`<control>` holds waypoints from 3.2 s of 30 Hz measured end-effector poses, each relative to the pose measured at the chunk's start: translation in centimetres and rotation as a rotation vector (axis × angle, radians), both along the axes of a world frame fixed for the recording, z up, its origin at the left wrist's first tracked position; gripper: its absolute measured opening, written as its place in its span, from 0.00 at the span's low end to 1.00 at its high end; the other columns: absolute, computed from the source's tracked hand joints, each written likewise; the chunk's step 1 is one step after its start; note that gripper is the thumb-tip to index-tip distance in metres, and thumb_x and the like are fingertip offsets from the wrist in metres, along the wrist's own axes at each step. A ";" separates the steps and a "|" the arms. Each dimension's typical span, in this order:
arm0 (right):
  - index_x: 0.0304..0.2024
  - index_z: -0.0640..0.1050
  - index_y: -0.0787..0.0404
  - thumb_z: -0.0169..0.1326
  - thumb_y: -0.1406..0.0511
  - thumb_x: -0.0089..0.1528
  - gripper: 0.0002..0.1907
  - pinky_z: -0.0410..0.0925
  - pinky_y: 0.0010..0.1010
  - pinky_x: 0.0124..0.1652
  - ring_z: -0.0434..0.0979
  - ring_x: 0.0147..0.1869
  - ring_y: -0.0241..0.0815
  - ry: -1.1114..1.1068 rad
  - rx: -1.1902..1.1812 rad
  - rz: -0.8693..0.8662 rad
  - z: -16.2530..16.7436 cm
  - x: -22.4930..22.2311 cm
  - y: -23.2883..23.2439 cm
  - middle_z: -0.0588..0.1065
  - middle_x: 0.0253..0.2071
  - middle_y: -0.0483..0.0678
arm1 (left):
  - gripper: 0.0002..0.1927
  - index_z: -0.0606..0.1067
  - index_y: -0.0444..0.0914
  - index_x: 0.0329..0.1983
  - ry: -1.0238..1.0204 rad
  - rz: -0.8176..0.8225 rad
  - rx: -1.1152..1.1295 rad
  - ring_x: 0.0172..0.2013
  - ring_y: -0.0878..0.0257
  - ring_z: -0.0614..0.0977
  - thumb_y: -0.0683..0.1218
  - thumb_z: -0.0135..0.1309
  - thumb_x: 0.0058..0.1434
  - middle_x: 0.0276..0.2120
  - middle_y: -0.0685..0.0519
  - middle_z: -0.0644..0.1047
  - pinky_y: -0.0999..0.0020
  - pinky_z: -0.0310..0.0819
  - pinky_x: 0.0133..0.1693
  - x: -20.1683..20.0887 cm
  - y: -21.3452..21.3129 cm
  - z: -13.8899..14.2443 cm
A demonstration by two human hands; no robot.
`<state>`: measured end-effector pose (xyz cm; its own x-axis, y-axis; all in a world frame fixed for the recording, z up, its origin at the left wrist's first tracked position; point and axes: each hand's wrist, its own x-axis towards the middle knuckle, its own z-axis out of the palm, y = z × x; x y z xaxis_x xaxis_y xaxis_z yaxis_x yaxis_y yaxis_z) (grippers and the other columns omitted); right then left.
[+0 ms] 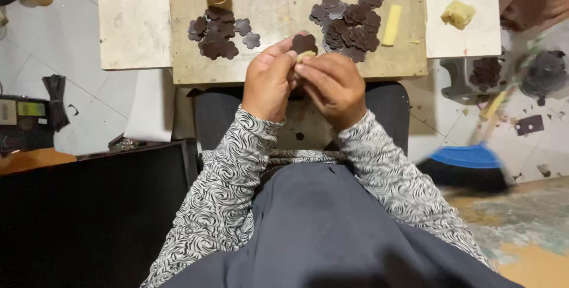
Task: The person sits at a low work table and cleans small dark flower-shaped cut pieces one at a time, rubbing each piece with a pale sponge block. Cleaned pieces are placed into piles on the table, and the person occasionally reaches for a new piece from the piles.
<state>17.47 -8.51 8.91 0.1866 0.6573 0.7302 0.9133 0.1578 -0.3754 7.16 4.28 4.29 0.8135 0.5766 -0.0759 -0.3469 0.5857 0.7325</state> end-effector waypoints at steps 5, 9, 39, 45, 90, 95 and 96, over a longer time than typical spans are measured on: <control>0.49 0.82 0.63 0.64 0.78 0.60 0.16 0.74 0.38 0.56 0.79 0.56 0.51 0.154 0.018 -0.190 -0.1 1.4 -0.5 0.79 0.50 0.52 | 0.20 0.70 0.27 0.63 0.170 0.019 -0.035 0.41 0.68 0.82 0.39 0.43 0.70 0.47 0.50 0.80 0.67 0.81 0.50 -0.4 -0.1 0.7; 0.50 0.81 0.64 0.64 0.77 0.59 0.17 0.72 0.41 0.58 0.78 0.57 0.53 0.090 0.015 -0.101 0.1 1.6 -0.3 0.79 0.51 0.53 | 0.19 0.71 0.28 0.63 0.086 -0.012 -0.014 0.45 0.67 0.83 0.39 0.43 0.71 0.49 0.50 0.80 0.68 0.79 0.51 -0.2 -0.4 1.5; 0.45 0.79 0.66 0.55 0.75 0.62 0.10 0.71 0.27 0.55 0.77 0.57 0.38 0.689 -0.097 0.147 0.4 2.2 -0.2 0.73 0.58 0.55 | 0.23 0.66 0.32 0.70 0.366 0.014 0.588 0.29 0.76 0.71 0.41 0.44 0.71 0.34 0.60 0.75 0.78 0.68 0.35 -1.6 -0.8 3.5; 0.48 0.80 0.67 0.57 0.72 0.67 0.07 0.73 0.23 0.45 0.78 0.43 0.32 1.152 -0.159 0.046 -1.5 1.7 0.0 0.81 0.44 0.49 | 0.27 0.59 0.34 0.72 0.172 -0.026 0.458 0.40 0.72 0.76 0.37 0.49 0.71 0.45 0.50 0.78 0.79 0.72 0.42 -1.3 -0.8 2.8; 0.49 0.82 0.62 0.64 0.77 0.61 0.15 0.73 0.40 0.57 0.78 0.57 0.52 0.086 -0.082 -0.127 1.4 1.1 -0.3 0.79 0.50 0.51 | 0.14 0.69 0.27 0.52 0.183 -0.062 -0.238 0.38 0.62 0.83 0.41 0.41 0.69 0.42 0.46 0.79 0.64 0.83 0.46 -1.0 0.2 1.2; 0.47 0.81 0.62 0.67 0.75 0.59 0.15 0.73 0.42 0.57 0.79 0.55 0.51 0.021 -0.027 0.043 0.5 -0.4 0.1 0.79 0.48 0.51 | 0.14 0.70 0.28 0.58 0.056 -0.024 -0.210 0.37 0.63 0.79 0.40 0.43 0.74 0.42 0.46 0.78 0.66 0.73 0.39 -0.8 0.2 1.1; 0.47 0.82 0.62 0.66 0.76 0.59 0.15 0.73 0.42 0.56 0.79 0.55 0.51 0.037 -0.059 -0.002 0.3 -0.1 0.1 0.79 0.48 0.50 | 0.13 0.69 0.28 0.55 0.068 -0.052 -0.218 0.37 0.63 0.80 0.41 0.42 0.73 0.42 0.46 0.78 0.66 0.76 0.42 -1.0 0.4 1.3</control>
<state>17.33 -8.39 9.22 0.2140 0.6985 0.6829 0.8988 0.1330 -0.4177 6.14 4.63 5.56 0.8306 0.4976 -0.2499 -0.2658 0.7487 0.6073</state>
